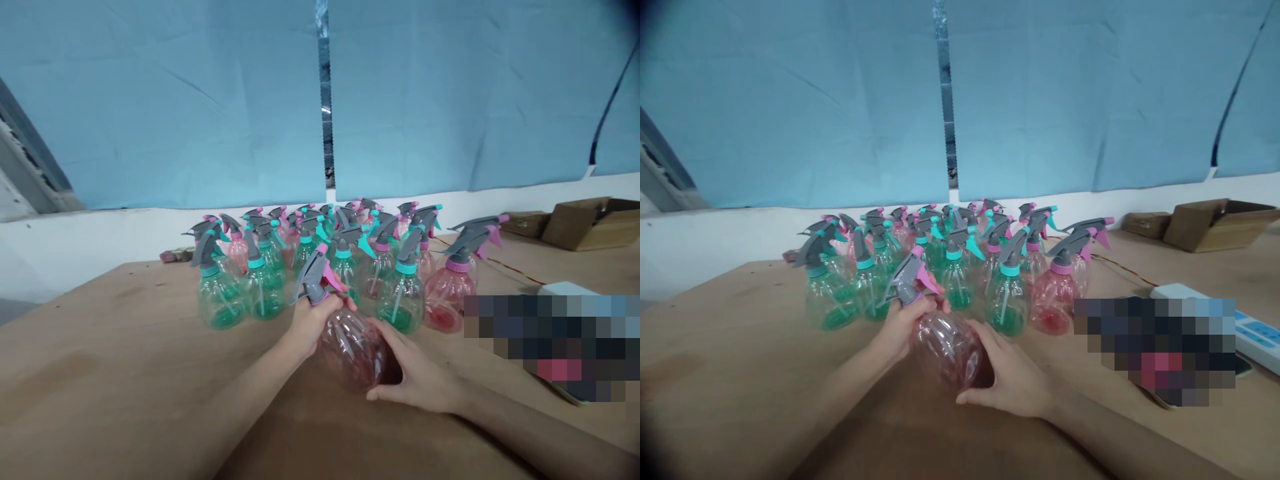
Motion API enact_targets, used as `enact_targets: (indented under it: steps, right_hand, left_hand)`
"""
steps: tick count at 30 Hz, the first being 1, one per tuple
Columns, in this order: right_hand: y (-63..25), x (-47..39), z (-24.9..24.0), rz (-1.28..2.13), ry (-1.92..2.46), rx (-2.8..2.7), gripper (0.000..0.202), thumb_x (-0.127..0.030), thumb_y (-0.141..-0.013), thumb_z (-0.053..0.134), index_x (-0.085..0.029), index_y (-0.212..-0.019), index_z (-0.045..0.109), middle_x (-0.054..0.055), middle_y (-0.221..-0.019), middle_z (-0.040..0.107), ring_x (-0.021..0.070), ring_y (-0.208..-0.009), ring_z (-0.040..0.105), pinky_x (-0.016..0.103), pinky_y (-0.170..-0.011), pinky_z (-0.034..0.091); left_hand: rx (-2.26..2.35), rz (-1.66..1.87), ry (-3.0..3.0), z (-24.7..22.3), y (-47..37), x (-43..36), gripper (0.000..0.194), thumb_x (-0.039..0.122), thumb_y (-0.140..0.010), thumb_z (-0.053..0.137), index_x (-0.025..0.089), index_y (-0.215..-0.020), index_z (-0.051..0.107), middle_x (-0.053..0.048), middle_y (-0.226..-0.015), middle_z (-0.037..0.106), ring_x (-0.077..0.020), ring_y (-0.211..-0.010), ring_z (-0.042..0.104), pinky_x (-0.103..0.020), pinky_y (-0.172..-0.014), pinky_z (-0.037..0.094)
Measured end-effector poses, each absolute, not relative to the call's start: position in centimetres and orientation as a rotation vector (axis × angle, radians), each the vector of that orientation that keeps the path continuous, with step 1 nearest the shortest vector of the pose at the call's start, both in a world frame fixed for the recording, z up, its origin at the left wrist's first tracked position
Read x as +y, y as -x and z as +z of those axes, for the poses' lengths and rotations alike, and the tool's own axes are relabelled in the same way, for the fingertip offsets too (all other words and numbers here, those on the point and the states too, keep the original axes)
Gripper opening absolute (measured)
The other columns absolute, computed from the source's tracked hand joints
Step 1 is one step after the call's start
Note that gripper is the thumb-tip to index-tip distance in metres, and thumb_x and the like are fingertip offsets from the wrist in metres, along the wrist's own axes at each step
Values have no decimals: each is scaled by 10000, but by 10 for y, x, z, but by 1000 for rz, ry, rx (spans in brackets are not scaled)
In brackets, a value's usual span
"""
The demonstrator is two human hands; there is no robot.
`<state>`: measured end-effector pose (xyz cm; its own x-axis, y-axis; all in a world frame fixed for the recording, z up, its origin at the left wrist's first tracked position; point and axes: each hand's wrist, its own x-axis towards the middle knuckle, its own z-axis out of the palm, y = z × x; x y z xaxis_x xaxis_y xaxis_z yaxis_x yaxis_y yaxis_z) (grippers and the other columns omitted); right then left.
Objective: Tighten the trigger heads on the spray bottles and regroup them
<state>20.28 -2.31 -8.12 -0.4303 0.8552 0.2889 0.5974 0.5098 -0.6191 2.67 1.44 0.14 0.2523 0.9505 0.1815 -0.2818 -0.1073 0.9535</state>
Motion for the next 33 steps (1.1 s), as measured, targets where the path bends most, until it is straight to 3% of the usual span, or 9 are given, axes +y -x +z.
enact_targets:
  steps: [9,20,24,29,33]
  right_hand:
    - [-202,-24,-81,602,1199,-2167,902,-506,-659,688,-207,-1368,216,133,-1391,359,310,-1239,383,480,-1002,344]
    - [-201,-25,-80,606,1174,-2160,922,-504,-644,704,-210,-1363,208,126,-1370,379,294,-1233,392,447,-994,361]
    - [-201,-24,-81,586,1150,-2174,930,-509,-650,698,-223,-1382,200,123,-1388,364,309,-1241,382,466,-1002,347]
    - [-203,-23,-85,585,1230,-2209,862,-497,-758,603,-222,-1417,120,123,-1406,346,289,-1261,363,467,-1011,339]
    - [-205,-23,-87,568,1233,-2234,764,-437,-831,528,-221,-1425,98,114,-1376,384,252,-1247,381,440,-1020,335]
  left_hand:
    - [686,1155,-1327,-1,-23,21,275,169,-610,558,170,-880,610,-4,-692,610,-152,-656,582,-279,-611,437]
    - [630,1172,-1282,3,-26,16,170,140,-560,561,180,-722,531,28,-594,552,-130,-570,546,-261,-567,408]
    - [707,1149,-1315,1,-25,17,178,167,-582,548,172,-760,562,17,-586,570,-133,-573,541,-265,-569,416]
    - [936,1167,-1478,1,-22,19,167,195,-622,536,164,-772,603,-20,-642,631,-170,-655,578,-301,-626,448]
    - [1201,1360,-1649,6,-14,33,192,144,-632,538,182,-807,607,-6,-667,632,-160,-607,571,-284,-584,451]
